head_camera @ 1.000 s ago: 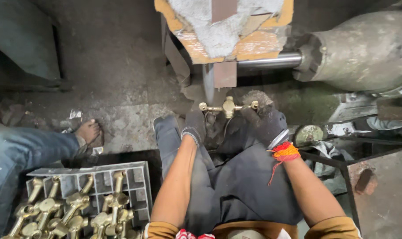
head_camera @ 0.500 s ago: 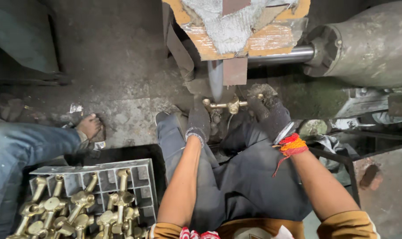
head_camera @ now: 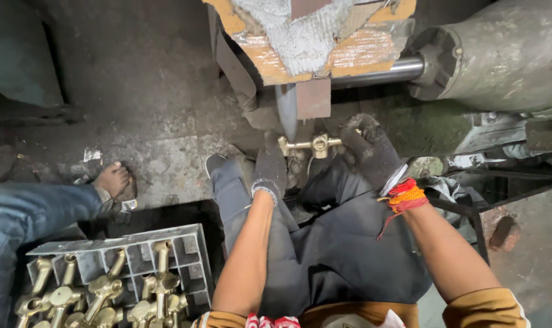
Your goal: The person sits on the floor and uses a rotating grinding wheel to polish brass valve parts. They hold each part with gloved hands, pressing it against the wheel, rotating it to treat different surfaces, and then placing it into a nearby crate.
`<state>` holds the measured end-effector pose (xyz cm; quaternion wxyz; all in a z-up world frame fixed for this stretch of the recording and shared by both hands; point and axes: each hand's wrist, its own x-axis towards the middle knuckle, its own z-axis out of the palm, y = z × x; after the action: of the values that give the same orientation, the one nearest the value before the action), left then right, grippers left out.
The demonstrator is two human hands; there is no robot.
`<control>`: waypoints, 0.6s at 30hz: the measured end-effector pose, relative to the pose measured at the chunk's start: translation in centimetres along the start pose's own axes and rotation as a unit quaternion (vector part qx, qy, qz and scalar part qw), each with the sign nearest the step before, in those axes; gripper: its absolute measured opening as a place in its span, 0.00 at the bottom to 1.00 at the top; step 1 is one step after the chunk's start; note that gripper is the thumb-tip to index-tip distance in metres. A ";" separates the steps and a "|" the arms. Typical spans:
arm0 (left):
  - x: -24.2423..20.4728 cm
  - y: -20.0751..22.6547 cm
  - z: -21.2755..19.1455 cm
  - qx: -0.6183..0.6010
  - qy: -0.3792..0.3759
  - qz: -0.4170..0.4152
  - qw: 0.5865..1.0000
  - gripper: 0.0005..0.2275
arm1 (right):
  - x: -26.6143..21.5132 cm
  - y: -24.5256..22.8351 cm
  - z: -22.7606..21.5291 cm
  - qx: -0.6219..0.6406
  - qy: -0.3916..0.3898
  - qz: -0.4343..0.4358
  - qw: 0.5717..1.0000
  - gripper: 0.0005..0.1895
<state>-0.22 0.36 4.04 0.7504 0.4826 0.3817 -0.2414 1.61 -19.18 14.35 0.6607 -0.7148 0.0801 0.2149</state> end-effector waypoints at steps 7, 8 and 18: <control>-0.6 0.3 -0.4 -0.066 -0.038 -0.013 0.997 0.25 | 0.5 0.1 0.3 0.032 0.039 0.074 0.996 0.07; -0.6 0.5 -0.3 -0.059 -0.036 -0.015 0.998 0.26 | 0.4 -0.2 0.0 0.035 0.045 0.082 0.995 0.07; 0.4 -0.1 -0.8 -0.004 -0.043 -0.062 0.997 0.28 | 1.5 0.3 -0.8 -0.002 0.028 0.132 0.991 0.10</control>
<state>-0.27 1.09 3.45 0.7516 0.4439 0.3798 -0.3064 3.02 -19.72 13.50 0.6229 -0.7046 0.1917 0.2805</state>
